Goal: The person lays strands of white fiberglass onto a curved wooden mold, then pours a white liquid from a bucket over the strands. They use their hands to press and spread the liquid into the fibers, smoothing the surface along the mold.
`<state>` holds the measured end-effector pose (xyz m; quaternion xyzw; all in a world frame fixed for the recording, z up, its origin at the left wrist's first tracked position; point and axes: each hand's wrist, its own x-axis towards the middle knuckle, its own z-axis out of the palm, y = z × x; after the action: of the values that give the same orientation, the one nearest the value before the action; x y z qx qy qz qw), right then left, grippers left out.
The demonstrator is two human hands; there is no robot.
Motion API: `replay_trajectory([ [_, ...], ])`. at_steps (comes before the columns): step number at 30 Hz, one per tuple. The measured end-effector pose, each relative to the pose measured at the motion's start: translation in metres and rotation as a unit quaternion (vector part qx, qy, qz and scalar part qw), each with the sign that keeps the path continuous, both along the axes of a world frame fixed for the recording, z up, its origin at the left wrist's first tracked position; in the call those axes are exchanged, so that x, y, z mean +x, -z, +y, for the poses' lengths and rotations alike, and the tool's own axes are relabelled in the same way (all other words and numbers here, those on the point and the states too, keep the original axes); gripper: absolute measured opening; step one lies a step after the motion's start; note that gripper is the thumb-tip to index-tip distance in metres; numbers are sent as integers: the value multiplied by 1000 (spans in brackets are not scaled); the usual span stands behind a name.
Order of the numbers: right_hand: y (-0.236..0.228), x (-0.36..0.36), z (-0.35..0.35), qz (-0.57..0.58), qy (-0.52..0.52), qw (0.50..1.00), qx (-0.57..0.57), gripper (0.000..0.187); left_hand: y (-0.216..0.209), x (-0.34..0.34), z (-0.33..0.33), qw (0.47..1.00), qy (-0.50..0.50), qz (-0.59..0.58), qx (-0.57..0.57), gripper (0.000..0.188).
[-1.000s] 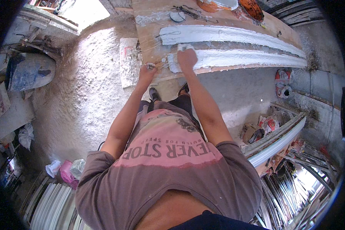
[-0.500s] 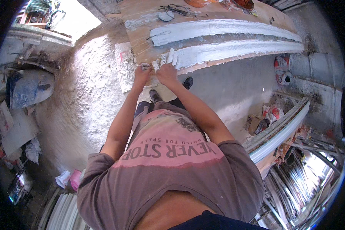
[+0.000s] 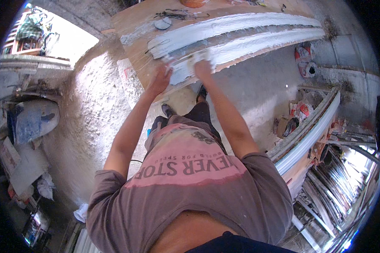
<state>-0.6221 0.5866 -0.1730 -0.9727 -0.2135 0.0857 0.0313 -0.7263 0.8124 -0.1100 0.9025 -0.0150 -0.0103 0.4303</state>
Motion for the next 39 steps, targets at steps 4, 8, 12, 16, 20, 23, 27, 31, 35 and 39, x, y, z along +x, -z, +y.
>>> replay_trajectory([
  [4,-63,-12,34,98,212,968,95,43,-25,14,-28,952,221,-22,213,64],
  [8,-64,37,-42,72,279,948,134,42,-14,13,-24,924,275,-21,267,67],
  [12,-58,54,-98,6,348,918,192,38,-28,25,-32,903,309,-23,299,69],
  [16,-62,18,-50,69,100,973,196,32,-40,50,-48,894,354,29,274,72],
  [20,-79,26,-36,122,225,956,145,35,-30,98,-79,888,401,59,219,73],
  [23,-64,68,-74,120,298,936,143,40,-24,124,-107,879,412,55,232,73],
  [27,-46,116,-149,60,350,912,205,36,-24,151,-141,878,412,66,236,74],
  [31,-64,119,-166,118,332,903,244,37,-15,182,-169,896,401,73,178,75],
  [35,-59,118,-149,165,279,925,200,37,-3,214,-212,875,413,118,224,73],
  [39,-51,171,-202,124,336,916,179,38,15,257,-277,909,381,28,166,69],
])
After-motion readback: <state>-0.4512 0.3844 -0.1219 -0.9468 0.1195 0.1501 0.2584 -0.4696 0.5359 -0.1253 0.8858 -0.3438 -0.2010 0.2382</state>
